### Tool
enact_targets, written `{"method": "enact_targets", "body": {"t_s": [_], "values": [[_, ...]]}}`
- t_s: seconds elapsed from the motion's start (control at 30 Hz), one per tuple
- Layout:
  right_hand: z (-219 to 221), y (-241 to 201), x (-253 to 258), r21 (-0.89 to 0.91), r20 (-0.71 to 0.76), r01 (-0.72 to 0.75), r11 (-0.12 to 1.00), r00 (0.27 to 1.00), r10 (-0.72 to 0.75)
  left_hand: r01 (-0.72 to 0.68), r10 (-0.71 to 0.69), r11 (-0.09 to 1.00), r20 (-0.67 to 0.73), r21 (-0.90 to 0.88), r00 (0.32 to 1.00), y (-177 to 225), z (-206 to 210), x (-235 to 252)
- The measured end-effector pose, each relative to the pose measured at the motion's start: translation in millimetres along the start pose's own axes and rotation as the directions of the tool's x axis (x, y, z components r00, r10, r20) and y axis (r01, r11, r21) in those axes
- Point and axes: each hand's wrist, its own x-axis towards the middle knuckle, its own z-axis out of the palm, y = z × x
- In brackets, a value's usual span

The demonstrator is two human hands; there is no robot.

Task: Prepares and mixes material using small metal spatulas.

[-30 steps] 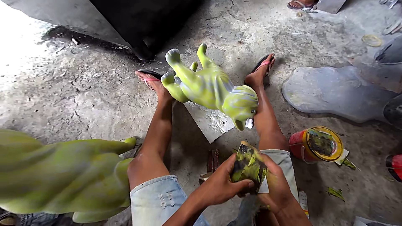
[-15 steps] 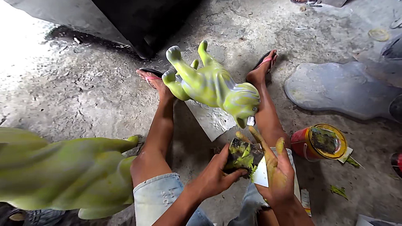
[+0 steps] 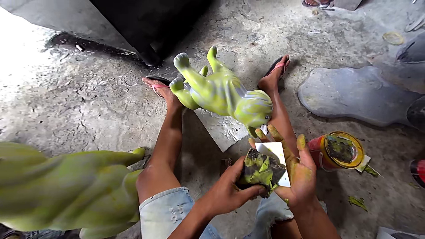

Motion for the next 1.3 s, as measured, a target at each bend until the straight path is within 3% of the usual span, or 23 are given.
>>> {"method": "enact_targets", "body": {"t_s": [0.1, 0.2, 0.33, 0.53, 0.63, 0.73, 0.8, 0.87, 0.9, 0.93, 0.97, 1.0, 1.03, 1.07, 1.1, 1.13, 1.17, 1.23, 1.27, 1.3], "values": [[1, 1, -3, -0.223, 0.041, 0.002, 0.975, 0.999, 0.007, 0.004, -0.023, 0.99, -0.136, -0.139, 0.99, 15, -10, 2], [6, 20, -20, -0.471, -0.045, 0.011, 0.882, 0.998, -0.036, 0.012, -0.048, 0.995, -0.347, -0.103, 0.937, 25, -11, 8], [9, 34, -30, -0.658, -0.123, 0.004, 0.753, 0.986, -0.113, 0.11, -0.129, 0.991, -0.353, -0.074, 0.927, 20, 1, 12], [7, 29, -31, -0.555, -0.349, -0.099, 0.826, 0.929, -0.123, 0.187, -0.221, 0.963, -0.175, -0.194, 0.959, 16, 21, 10], [9, 24, -31, -0.379, -0.334, -0.053, 0.924, 0.939, -0.083, 0.211, -0.224, 0.965, -0.071, -0.156, 0.972, 13, 28, 11], [2, 15, -32, -0.215, -0.206, 0.02, 0.976, 0.976, -0.065, 0.208, -0.207, 0.964, 0.023, -0.167, 0.978, 14, 32, 13], [-6, 4, -37, -0.26, -0.285, 0.072, 0.963, 0.947, -0.148, 0.212, -0.199, 0.944, 0.079, -0.252, 0.977, 14, 37, 12], [-28, -12, -46, -0.615, -0.379, 0.121, 0.779, 0.821, -0.427, 0.215, -0.219, 0.884, 0.037, -0.416, 0.975, 17, 41, 10], [-44, -25, -56, -0.831, -0.332, 0.055, 0.554, 0.75, -0.572, 0.207, -0.243, 0.851, -0.012, -0.483, 0.97, 18, 40, 8], [-58, -42, -69, -0.966, -0.22, -0.065, 0.248, 0.707, -0.673, 0.196, -0.274, 0.826, -0.072, -0.529, 0.959, 17, 37, 7], [-69, -60, -84, -0.98, -0.1, -0.195, -0.048, 0.681, -0.726, 0.188, -0.31, 0.812, -0.135, -0.552, 0.941, 15, 32, 5], [-78, -74, -100, -0.915, -0.025, -0.315, -0.254, 0.671, -0.741, 0.182, -0.341, 0.809, -0.193, -0.559, 0.92, 13, 26, 4], [-90, -82, -115, -0.843, -0.008, -0.402, -0.358, 0.674, -0.738, 0.176, -0.364, 0.809, -0.242, -0.561, 0.899, 10, 21, 2], [-104, -82, -130, -0.817, -0.061, -0.45, -0.36, 0.689, -0.722, 0.177, -0.387, 0.808, -0.28, -0.561, 0.879, 6, 17, -1], [-122, -74, -143, -0.836, -0.163, -0.473, -0.28, 0.7, -0.696, 0.184, -0.412, 0.804, -0.306, -0.565, 0.858, 3, 15, -5], [-139, -58, -154, -0.869, -0.281, -0.477, -0.13, 0.693, -0.663, 0.198, -0.437, 0.801, -0.327, -0.564, 0.838, -1, 14, -7], [-148, -38, -160, -0.872, -0.43, -0.48, 0.098, 0.654, -0.622, 0.215, -0.458, 0.803, -0.344, -0.556, 0.819, -4, 15, -9], [-146, -7, -161, -0.732, -0.679, -0.451, 0.51, 0.545, -0.492, 0.24, -0.483, 0.812, -0.379, -0.533, 0.79, -11, 23, -11], [-138, -2, -161, -0.693, -0.701, -0.402, 0.599, 0.569, -0.43, 0.252, -0.489, 0.816, -0.387, -0.521, 0.782, -12, 27, -12], [-124, -3, -159, -0.693, -0.686, -0.398, 0.601, 0.622, -0.378, 0.26, -0.492, 0.819, -0.391, -0.512, 0.778, -12, 31, -14]]}}
